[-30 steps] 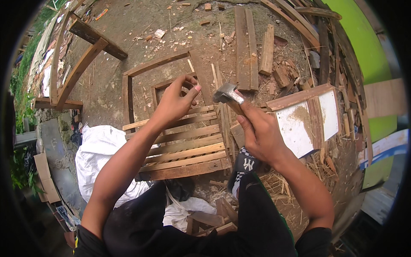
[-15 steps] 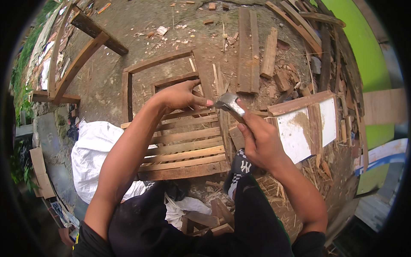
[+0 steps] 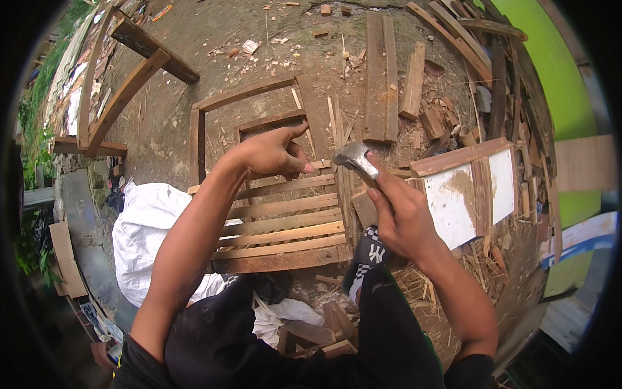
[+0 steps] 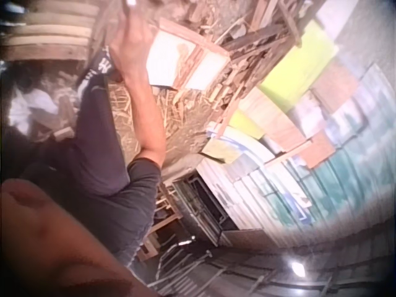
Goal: The person assembles a small wooden frame by hand, using a hammer to drive nails into slats and a saw to trim a piece of wood. The person works on the ground in a cluttered outdoor area.
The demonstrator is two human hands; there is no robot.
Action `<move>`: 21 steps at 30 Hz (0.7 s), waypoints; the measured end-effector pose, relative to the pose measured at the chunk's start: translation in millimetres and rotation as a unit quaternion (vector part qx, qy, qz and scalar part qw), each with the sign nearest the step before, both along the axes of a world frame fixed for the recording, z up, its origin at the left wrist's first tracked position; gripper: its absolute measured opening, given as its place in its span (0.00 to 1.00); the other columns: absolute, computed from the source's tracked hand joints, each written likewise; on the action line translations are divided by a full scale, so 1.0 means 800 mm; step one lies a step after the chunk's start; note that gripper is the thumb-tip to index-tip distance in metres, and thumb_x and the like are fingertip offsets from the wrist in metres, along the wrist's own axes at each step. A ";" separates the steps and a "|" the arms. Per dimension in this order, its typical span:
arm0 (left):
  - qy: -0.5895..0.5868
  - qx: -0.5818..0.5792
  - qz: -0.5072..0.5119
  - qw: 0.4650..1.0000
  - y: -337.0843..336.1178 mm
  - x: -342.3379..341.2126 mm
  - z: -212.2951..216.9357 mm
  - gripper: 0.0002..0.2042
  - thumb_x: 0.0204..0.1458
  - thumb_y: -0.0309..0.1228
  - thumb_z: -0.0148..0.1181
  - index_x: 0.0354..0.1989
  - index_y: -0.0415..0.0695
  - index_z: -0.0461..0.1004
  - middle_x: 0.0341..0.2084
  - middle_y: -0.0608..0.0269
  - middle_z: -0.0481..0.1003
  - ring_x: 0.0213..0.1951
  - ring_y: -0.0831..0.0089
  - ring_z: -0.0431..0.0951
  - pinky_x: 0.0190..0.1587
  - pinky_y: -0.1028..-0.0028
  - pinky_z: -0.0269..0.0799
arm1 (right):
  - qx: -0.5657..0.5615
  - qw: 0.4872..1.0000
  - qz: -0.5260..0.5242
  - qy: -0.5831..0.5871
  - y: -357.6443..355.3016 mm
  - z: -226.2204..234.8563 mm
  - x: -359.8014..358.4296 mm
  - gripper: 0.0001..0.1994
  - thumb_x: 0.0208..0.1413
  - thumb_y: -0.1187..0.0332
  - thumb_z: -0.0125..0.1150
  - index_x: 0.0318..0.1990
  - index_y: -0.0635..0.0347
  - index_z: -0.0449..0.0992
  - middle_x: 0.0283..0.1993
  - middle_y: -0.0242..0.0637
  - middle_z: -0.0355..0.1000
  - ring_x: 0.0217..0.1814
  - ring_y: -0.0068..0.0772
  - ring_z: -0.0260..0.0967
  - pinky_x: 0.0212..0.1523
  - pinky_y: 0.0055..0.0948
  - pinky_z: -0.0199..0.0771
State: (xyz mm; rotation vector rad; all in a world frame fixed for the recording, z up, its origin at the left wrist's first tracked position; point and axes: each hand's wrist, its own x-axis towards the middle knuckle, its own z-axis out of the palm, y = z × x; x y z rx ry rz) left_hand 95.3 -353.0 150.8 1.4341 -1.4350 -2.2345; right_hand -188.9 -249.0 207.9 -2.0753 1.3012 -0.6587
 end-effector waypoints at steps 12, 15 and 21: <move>-0.017 -0.024 -0.009 1.000 0.004 -0.005 -0.002 0.59 0.50 0.27 0.78 0.80 0.33 0.34 0.29 0.65 0.78 0.30 0.77 0.75 0.35 0.74 0.74 | 0.001 1.000 -0.004 0.002 0.001 -0.002 0.006 0.25 0.63 0.81 0.58 0.69 0.66 0.70 0.48 0.61 0.79 0.46 0.57 0.82 0.45 0.41 0.80; -0.018 -0.022 -0.006 1.000 0.005 -0.006 -0.001 0.59 0.50 0.27 0.78 0.80 0.33 0.34 0.29 0.65 0.78 0.31 0.77 0.75 0.34 0.74 0.73 | -0.006 1.000 0.003 0.005 0.001 -0.007 0.006 0.26 0.64 0.80 0.59 0.70 0.64 0.69 0.48 0.60 0.79 0.45 0.58 0.81 0.45 0.42 0.80; 0.000 -0.025 0.006 1.000 0.006 -0.005 -0.016 0.59 0.48 0.28 0.79 0.80 0.33 0.36 0.41 0.57 0.80 0.38 0.72 0.79 0.38 0.73 0.76 | -0.021 1.000 0.013 -0.009 -0.001 -0.010 0.017 0.28 0.63 0.80 0.59 0.72 0.61 0.68 0.47 0.57 0.80 0.45 0.59 0.81 0.45 0.43 0.80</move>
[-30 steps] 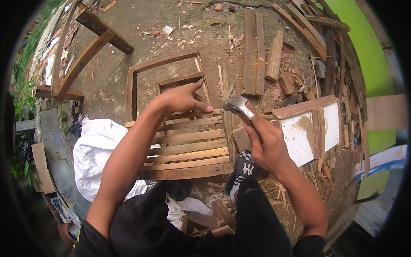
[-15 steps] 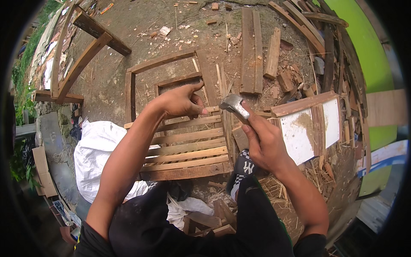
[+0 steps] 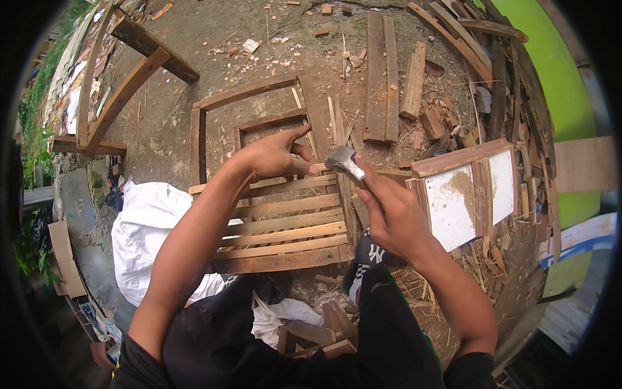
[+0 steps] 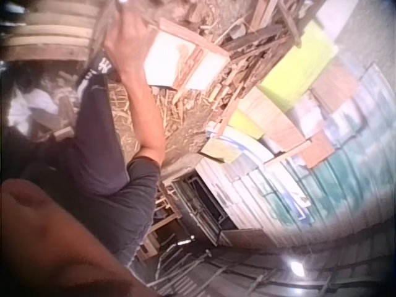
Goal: The person assembles a small wooden frame by hand, using a hammer to drive nails into slats and a saw to trim a piece of wood. The person works on the ground in a cluttered outdoor area.
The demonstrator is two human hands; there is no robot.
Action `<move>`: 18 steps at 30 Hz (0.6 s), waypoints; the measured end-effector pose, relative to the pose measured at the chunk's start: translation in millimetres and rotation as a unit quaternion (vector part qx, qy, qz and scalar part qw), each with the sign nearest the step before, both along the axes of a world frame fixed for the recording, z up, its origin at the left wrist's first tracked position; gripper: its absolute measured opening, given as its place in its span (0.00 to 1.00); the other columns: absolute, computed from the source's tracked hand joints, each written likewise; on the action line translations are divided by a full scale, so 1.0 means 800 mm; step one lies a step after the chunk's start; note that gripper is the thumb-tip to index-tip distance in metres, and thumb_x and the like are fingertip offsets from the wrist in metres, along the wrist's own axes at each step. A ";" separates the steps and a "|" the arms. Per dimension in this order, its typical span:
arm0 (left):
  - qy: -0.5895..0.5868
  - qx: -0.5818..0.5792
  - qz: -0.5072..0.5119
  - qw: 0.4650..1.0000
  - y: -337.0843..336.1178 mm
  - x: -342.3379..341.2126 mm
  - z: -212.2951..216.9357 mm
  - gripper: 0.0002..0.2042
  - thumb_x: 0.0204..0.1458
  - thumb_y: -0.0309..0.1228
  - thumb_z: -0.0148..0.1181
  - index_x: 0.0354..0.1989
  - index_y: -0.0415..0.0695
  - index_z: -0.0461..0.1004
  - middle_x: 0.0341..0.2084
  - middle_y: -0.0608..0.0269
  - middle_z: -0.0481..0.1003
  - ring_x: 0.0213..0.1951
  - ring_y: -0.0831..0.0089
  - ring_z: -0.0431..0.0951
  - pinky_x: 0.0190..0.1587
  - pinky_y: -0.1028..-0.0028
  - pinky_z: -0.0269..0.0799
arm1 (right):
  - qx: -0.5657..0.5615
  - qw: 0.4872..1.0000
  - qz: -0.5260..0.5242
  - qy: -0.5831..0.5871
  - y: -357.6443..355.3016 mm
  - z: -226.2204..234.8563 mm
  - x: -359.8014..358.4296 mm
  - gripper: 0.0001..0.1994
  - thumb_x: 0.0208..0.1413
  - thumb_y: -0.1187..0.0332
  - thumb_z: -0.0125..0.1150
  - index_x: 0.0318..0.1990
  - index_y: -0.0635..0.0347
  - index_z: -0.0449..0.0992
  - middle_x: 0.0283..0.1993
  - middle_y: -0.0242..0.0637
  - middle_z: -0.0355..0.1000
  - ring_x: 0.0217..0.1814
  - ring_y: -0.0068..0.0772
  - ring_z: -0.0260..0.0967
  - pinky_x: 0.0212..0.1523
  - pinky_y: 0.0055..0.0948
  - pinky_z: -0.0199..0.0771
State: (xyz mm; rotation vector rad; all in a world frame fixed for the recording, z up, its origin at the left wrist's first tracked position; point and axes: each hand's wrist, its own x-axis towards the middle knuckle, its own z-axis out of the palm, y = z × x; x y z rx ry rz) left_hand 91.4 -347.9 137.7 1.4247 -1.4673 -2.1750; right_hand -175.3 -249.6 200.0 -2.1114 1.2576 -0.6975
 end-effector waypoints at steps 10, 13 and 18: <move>0.050 0.048 0.037 0.997 -0.002 -0.001 -0.005 0.55 0.47 0.26 0.79 0.78 0.33 0.43 0.60 0.49 0.74 0.44 0.66 0.82 0.43 0.69 0.80 | 0.036 0.999 -0.017 -0.001 0.001 -0.002 0.000 0.28 0.64 0.80 0.59 0.72 0.61 0.67 0.46 0.60 0.79 0.45 0.60 0.80 0.46 0.44 0.79; 0.058 0.039 0.020 0.997 -0.002 0.001 -0.008 0.53 0.48 0.26 0.79 0.78 0.32 0.45 0.59 0.51 0.75 0.43 0.69 0.82 0.41 0.72 0.79 | 0.029 0.999 -0.014 -0.002 -0.001 0.001 0.000 0.28 0.64 0.80 0.58 0.72 0.62 0.67 0.47 0.60 0.79 0.45 0.61 0.80 0.47 0.44 0.79; 0.049 0.025 0.020 0.998 0.001 0.000 -0.008 0.52 0.47 0.27 0.79 0.77 0.32 0.47 0.58 0.52 0.76 0.43 0.72 0.81 0.41 0.73 0.78 | -0.003 1.000 -0.001 0.018 -0.003 0.006 0.002 0.28 0.63 0.80 0.59 0.72 0.61 0.68 0.47 0.61 0.79 0.45 0.61 0.80 0.45 0.44 0.79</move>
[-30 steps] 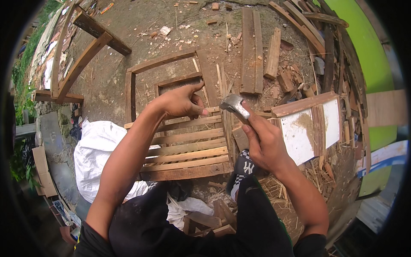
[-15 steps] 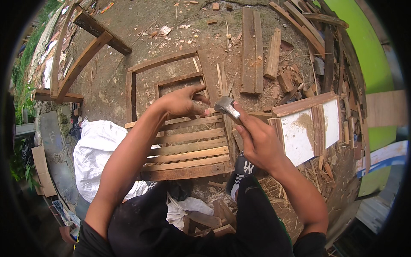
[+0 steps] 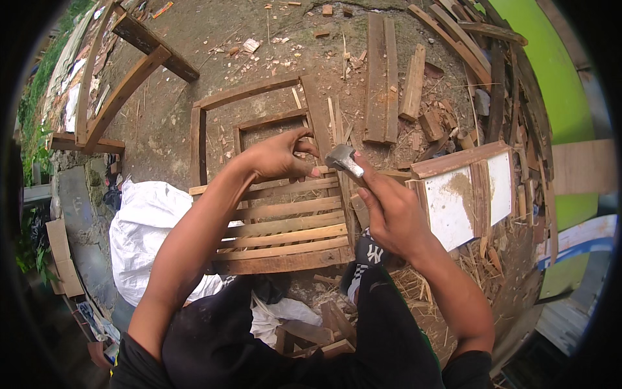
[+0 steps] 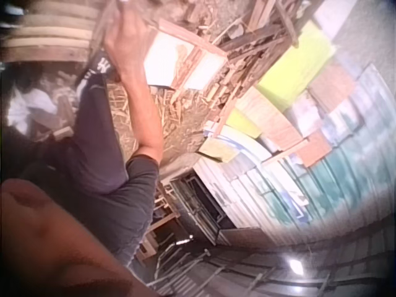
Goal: The person assembles a small wooden frame by hand, using a hammer to drive nails into slats and a saw to trim a piece of wood. The person works on the ground in a cluttered outdoor area.
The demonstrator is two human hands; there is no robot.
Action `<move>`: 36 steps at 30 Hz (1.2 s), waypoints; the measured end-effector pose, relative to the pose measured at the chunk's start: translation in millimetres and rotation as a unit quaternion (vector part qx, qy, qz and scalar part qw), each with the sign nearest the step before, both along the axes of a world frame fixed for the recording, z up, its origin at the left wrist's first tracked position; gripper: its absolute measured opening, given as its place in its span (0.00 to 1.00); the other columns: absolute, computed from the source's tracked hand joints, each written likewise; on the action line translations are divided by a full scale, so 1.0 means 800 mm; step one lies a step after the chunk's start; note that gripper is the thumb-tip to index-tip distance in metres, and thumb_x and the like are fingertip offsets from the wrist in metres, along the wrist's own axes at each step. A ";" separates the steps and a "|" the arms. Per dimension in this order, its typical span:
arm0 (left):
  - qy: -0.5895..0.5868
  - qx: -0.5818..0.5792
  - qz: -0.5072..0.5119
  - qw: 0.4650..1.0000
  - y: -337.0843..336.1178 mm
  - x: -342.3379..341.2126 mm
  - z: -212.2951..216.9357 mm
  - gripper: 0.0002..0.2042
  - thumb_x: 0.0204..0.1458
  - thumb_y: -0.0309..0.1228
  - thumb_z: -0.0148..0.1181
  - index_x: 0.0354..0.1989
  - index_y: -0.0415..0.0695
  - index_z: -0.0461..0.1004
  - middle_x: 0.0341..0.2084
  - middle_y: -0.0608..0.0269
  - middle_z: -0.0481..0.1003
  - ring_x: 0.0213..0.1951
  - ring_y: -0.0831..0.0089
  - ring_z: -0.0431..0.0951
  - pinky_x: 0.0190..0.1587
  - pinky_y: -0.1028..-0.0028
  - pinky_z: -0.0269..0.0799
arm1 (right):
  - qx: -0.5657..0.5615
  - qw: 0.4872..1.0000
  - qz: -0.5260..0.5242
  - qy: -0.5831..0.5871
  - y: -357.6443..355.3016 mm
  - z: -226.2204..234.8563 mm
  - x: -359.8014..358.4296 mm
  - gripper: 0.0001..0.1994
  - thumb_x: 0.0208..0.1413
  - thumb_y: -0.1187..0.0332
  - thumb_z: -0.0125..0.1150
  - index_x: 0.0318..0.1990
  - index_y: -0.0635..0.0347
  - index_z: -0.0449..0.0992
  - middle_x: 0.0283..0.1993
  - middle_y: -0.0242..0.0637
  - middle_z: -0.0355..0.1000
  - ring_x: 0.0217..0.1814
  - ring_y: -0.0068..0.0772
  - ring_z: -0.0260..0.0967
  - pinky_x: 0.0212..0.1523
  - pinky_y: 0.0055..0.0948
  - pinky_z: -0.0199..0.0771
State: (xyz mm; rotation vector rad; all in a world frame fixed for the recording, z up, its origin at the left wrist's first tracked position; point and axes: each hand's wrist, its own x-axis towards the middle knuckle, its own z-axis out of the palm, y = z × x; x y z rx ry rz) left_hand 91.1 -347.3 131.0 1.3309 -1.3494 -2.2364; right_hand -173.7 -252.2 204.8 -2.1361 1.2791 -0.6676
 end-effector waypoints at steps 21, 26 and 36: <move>-0.004 -0.012 -0.012 1.000 -0.004 0.001 0.005 0.53 0.47 0.28 0.80 0.77 0.32 0.47 0.58 0.51 0.77 0.47 0.70 0.81 0.46 0.72 0.78 | -0.029 0.995 0.009 0.092 0.005 0.004 0.000 0.33 0.60 0.79 0.61 0.75 0.57 0.64 0.39 0.46 0.78 0.35 0.50 0.79 0.35 0.46 0.78; -0.037 -0.023 -0.004 0.999 -0.001 0.001 0.011 0.56 0.47 0.30 0.81 0.78 0.30 0.44 0.58 0.49 0.77 0.50 0.67 0.81 0.49 0.69 0.79 | -0.166 0.986 0.016 0.027 -0.010 0.038 0.008 0.34 0.58 0.81 0.62 0.74 0.64 0.64 0.40 0.50 0.78 0.35 0.52 0.79 0.33 0.46 0.78; -0.014 0.000 -0.005 1.000 0.003 -0.001 0.010 0.56 0.46 0.30 0.81 0.78 0.32 0.44 0.61 0.48 0.74 0.46 0.68 0.82 0.41 0.71 0.81 | -0.101 0.993 0.017 0.064 -0.012 0.029 0.006 0.34 0.57 0.82 0.63 0.74 0.62 0.64 0.47 0.55 0.80 0.36 0.56 0.80 0.35 0.44 0.82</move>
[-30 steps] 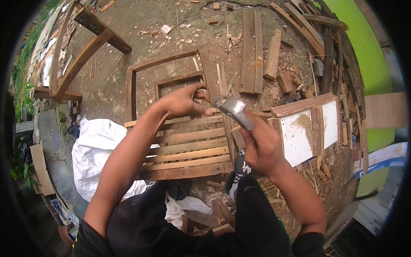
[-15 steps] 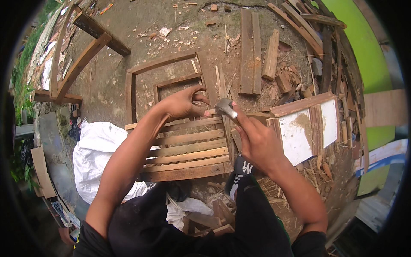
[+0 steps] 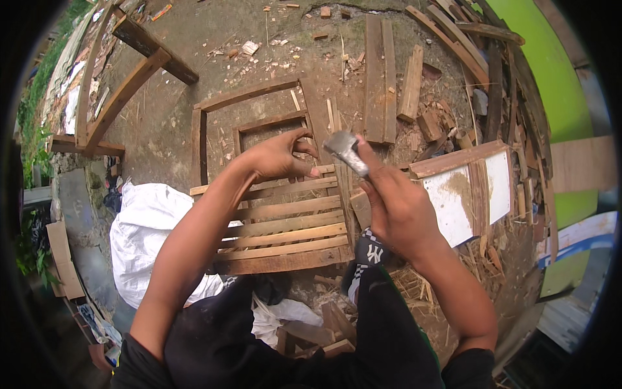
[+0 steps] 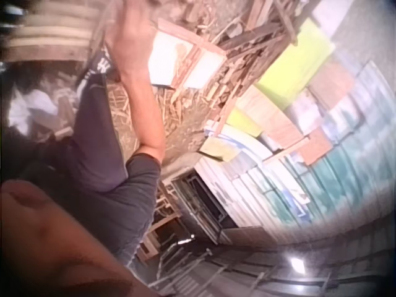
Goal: The person assembles a small wooden frame by hand, using a hammer to drive nails into slats and a saw to trim a piece of wood. The person works on the ground in a cluttered outdoor area.
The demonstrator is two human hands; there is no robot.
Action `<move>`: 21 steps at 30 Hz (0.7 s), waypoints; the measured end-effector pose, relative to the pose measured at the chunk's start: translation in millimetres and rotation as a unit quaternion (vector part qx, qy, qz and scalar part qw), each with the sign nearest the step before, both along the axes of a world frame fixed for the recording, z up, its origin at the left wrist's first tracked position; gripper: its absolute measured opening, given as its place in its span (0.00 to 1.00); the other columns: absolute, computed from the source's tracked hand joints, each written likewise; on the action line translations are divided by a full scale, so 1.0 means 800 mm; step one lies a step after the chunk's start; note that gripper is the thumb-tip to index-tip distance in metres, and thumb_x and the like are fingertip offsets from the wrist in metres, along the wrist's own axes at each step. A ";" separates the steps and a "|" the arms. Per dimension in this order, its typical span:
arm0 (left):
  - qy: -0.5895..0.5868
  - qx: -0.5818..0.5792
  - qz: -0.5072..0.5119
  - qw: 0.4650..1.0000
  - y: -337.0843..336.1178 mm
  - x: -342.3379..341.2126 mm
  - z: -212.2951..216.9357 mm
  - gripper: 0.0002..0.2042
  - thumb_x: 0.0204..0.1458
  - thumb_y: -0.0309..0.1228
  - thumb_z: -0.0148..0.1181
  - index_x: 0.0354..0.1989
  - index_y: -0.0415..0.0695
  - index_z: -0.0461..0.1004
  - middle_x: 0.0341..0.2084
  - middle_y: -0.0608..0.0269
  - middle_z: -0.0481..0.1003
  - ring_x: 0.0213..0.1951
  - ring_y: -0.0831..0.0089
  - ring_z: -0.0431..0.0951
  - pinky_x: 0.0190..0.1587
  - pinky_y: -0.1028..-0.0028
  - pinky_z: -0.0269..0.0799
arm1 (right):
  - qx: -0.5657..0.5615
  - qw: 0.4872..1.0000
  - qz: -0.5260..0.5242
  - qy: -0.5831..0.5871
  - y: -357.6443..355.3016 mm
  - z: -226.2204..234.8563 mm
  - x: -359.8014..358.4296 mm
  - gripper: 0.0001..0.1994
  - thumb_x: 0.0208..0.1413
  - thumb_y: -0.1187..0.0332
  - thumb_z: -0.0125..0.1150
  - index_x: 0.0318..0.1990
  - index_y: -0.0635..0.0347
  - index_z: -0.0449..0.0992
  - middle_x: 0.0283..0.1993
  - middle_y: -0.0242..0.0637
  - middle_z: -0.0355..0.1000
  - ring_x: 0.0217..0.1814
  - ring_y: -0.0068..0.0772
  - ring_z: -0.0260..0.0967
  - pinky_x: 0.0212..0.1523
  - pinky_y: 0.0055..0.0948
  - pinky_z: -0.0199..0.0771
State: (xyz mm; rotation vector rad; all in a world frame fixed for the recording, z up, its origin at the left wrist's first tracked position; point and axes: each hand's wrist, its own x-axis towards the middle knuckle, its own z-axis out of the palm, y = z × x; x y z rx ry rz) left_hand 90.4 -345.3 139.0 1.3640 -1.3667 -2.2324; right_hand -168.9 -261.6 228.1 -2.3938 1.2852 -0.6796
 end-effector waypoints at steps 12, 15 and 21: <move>0.011 -0.004 0.008 1.000 -0.002 0.003 -0.005 0.54 0.48 0.30 0.81 0.77 0.31 0.45 0.55 0.51 0.77 0.47 0.69 0.81 0.43 0.71 0.79 | -0.068 0.997 0.010 -0.031 0.002 0.000 0.006 0.32 0.59 0.80 0.63 0.72 0.62 0.65 0.50 0.52 0.79 0.36 0.53 0.80 0.35 0.44 0.82; 0.025 -0.017 0.010 0.999 -0.003 0.008 -0.017 0.54 0.47 0.30 0.81 0.77 0.31 0.46 0.55 0.52 0.77 0.47 0.70 0.81 0.43 0.71 0.79 | -0.069 0.996 0.002 -0.051 0.010 -0.009 0.011 0.33 0.61 0.77 0.62 0.75 0.51 0.64 0.41 0.48 0.78 0.33 0.51 0.78 0.33 0.48 0.80; 0.011 0.003 0.001 1.000 -0.003 -0.002 -0.001 0.54 0.47 0.31 0.81 0.78 0.33 0.46 0.57 0.52 0.77 0.48 0.70 0.80 0.44 0.71 0.79 | 0.016 1.000 -0.007 -0.001 0.003 -0.022 -0.006 0.35 0.60 0.78 0.63 0.76 0.52 0.63 0.36 0.48 0.76 0.30 0.54 0.76 0.32 0.48 0.78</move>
